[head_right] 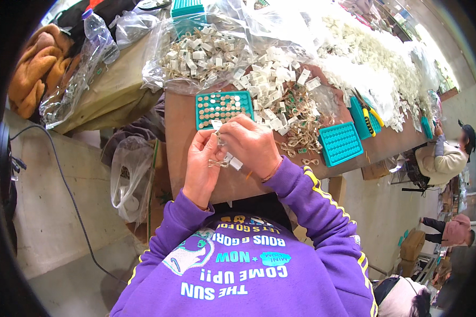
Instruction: The person assembles small white plastic components with rubber bands at a workbench. They pick up parts, attach rubber bands, and place the assembled units into a green tray. Other workers are visible in the background performing similar tasks.
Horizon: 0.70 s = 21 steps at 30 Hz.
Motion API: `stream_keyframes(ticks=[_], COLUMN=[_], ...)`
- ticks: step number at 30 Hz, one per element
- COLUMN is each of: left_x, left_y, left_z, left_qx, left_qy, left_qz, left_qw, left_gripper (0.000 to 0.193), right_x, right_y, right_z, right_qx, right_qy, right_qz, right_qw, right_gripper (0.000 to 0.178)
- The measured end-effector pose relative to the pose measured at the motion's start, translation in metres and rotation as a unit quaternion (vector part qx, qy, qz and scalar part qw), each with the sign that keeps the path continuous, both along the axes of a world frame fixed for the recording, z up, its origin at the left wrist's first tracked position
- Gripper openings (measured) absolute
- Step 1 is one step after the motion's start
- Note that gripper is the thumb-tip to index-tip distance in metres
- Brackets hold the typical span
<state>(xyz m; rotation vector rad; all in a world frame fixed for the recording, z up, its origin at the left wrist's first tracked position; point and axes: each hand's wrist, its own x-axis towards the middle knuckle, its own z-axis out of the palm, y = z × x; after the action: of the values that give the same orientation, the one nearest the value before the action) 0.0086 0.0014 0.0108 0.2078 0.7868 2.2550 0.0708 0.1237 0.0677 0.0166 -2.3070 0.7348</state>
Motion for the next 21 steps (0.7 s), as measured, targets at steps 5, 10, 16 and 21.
stream_keyframes(ticks=[5, 10, 16, 21], left_x=[0.001, 0.001, 0.001, 0.000], left_y=[-0.001, -0.002, -0.003, -0.004], left_z=[-0.001, -0.001, -0.010, -0.011], left_qx=[-0.015, 0.004, 0.074, 0.097], left_qy=[0.004, -0.006, -0.053, -0.055], left_qz=[0.002, -0.014, 0.015, -0.004], left_qw=[1.000, 1.000, 0.996, 0.994], left_gripper=[0.013, 0.012, 0.012, 0.013], right_x=[0.002, 0.001, 0.007, 0.006], right_y=[0.001, 0.005, -0.007, -0.016], right_z=[-0.002, 0.004, -0.005, -0.018], right_qx=[-0.007, -0.026, 0.070, 0.020], right_qy=[-0.020, -0.093, -0.027, 0.022], right_qz=[0.002, 0.013, -0.014, -0.017], right_qw=[1.000, 0.995, 0.997, 0.999], right_gripper=[0.013, 0.012, 0.012, 0.019])
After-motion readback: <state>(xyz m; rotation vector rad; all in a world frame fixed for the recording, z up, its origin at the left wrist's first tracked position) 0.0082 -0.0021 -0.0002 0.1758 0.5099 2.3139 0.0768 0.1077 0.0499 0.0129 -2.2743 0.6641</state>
